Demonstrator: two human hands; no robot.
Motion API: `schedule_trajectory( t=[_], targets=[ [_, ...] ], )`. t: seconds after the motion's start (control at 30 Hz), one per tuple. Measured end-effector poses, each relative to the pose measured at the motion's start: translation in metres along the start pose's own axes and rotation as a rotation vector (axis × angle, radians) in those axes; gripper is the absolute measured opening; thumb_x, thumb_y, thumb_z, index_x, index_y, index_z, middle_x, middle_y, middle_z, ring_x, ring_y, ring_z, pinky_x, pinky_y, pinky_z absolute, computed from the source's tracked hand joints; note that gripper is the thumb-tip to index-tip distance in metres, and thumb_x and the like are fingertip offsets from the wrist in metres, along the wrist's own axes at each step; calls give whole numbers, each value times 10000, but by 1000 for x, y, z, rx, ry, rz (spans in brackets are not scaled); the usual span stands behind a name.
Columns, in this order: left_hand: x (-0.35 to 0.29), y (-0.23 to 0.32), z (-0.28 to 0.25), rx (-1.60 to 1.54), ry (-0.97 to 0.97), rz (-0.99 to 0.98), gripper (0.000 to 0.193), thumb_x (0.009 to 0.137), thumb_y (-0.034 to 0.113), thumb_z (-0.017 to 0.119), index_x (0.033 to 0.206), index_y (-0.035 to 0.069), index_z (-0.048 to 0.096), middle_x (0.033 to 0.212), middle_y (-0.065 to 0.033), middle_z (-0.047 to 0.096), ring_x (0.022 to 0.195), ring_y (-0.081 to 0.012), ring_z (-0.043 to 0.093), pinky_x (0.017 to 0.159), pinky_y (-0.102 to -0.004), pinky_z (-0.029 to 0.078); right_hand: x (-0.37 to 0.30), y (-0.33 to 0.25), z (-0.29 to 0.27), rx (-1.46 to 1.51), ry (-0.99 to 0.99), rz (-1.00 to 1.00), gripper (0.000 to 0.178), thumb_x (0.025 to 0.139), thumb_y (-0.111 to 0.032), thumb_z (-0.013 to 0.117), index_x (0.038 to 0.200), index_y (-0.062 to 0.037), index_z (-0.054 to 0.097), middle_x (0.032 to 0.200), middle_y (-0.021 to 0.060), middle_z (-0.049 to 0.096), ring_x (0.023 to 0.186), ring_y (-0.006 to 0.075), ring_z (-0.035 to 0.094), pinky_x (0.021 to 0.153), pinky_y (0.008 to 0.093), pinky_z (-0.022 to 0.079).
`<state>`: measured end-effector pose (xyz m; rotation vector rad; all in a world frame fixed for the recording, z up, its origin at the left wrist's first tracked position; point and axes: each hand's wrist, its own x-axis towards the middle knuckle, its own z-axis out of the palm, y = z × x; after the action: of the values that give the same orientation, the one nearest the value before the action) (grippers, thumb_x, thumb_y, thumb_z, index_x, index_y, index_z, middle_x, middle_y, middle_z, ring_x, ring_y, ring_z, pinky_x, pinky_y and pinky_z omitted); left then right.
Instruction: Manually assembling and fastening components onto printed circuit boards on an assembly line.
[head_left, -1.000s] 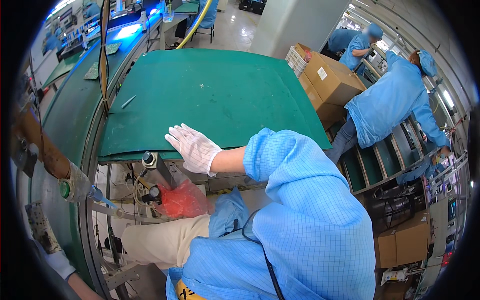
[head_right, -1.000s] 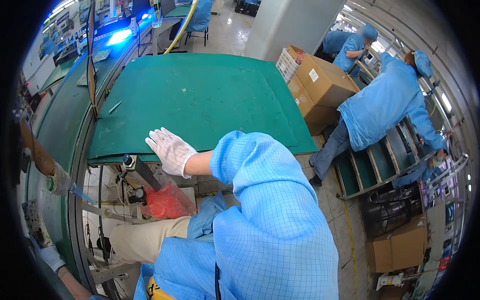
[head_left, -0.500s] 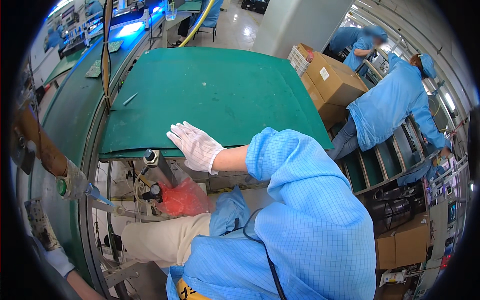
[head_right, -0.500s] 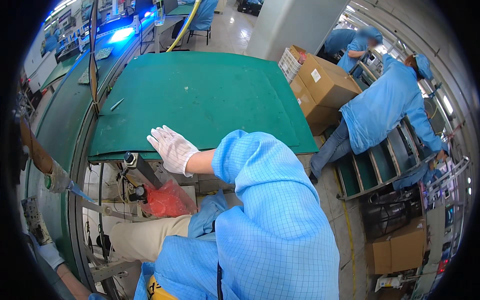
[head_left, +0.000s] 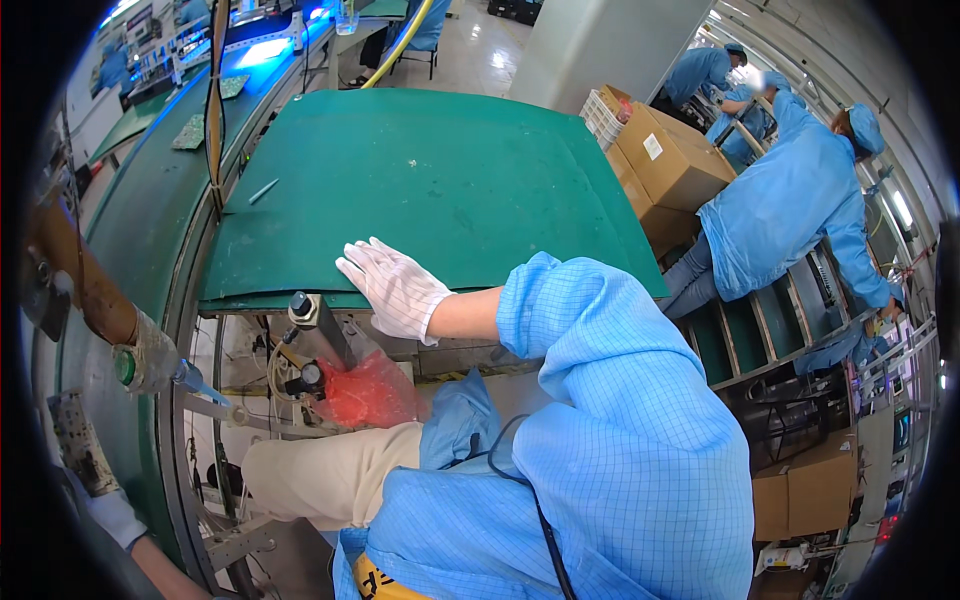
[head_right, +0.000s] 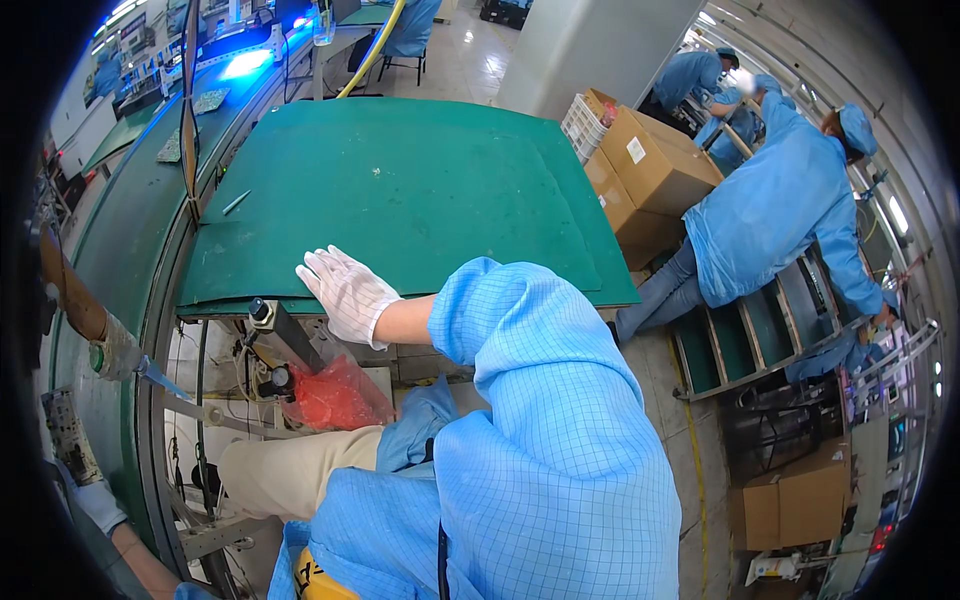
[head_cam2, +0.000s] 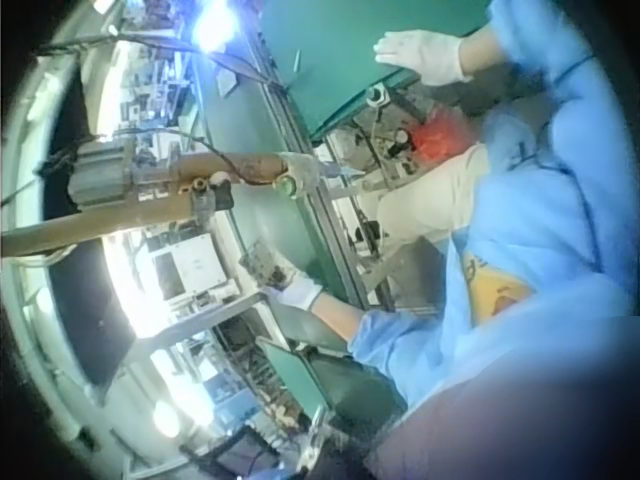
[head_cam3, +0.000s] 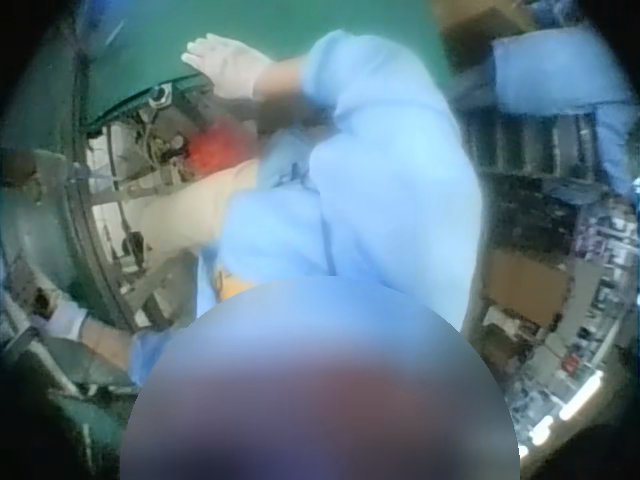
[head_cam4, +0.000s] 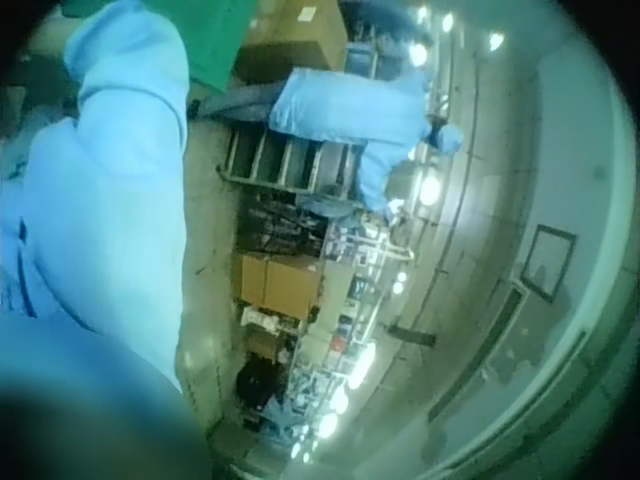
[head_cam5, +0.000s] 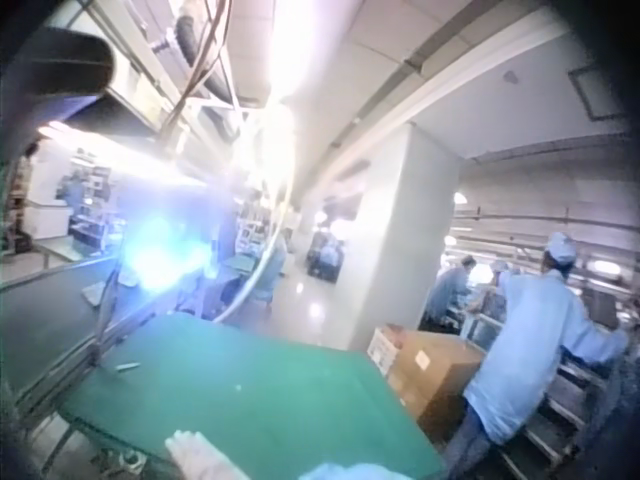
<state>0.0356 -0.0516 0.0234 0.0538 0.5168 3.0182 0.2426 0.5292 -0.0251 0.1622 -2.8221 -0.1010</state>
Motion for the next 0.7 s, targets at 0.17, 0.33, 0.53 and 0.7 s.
schedule_trajectory(
  t=[0.17, 0.33, 0.53, 0.7],
  targets=[
    [0, 0, 0, 39, -35, 10, 374, 1013, 188, 512, 1369, 76, 526, 1403, -134, 512, 1272, -347, 457, 1066, -563, 401, -1, 1, 3, 2, 18, -6, 755, 720, -144, 673, 1406, 53, 428, 1437, 240, 446, 1385, 364, 414, 1213, 451, 268],
    [-1, 1, 1, 55, -30, 26, 366, 1006, 185, 523, 1355, 73, 536, 1394, -137, 518, 1264, -347, 462, 1062, -561, 404, 0, 1, 4, -3, 37, -12, 751, 711, -141, 670, 1398, 52, 438, 1437, 243, 451, 1378, 364, 426, 1212, 452, 271],
    [-9, -11, 15, 74, -29, 44, 357, 999, 180, 537, 1338, 69, 549, 1383, -141, 525, 1254, -346, 469, 1057, -558, 407, 0, 1, 3, -8, 24, -8, 741, 723, -146, 663, 1401, 49, 438, 1442, 245, 451, 1380, 360, 427, 1212, 448, 272],
    [-12, -21, 28, 89, -29, 58, 349, 993, 177, 549, 1324, 66, 560, 1374, -144, 531, 1246, -346, 474, 1053, -556, 409, 0, 1, 3, -10, 16, -5, 753, 727, -151, 662, 1413, 50, 425, 1443, 245, 450, 1382, 360, 424, 1213, 447, 267]
  ],
)
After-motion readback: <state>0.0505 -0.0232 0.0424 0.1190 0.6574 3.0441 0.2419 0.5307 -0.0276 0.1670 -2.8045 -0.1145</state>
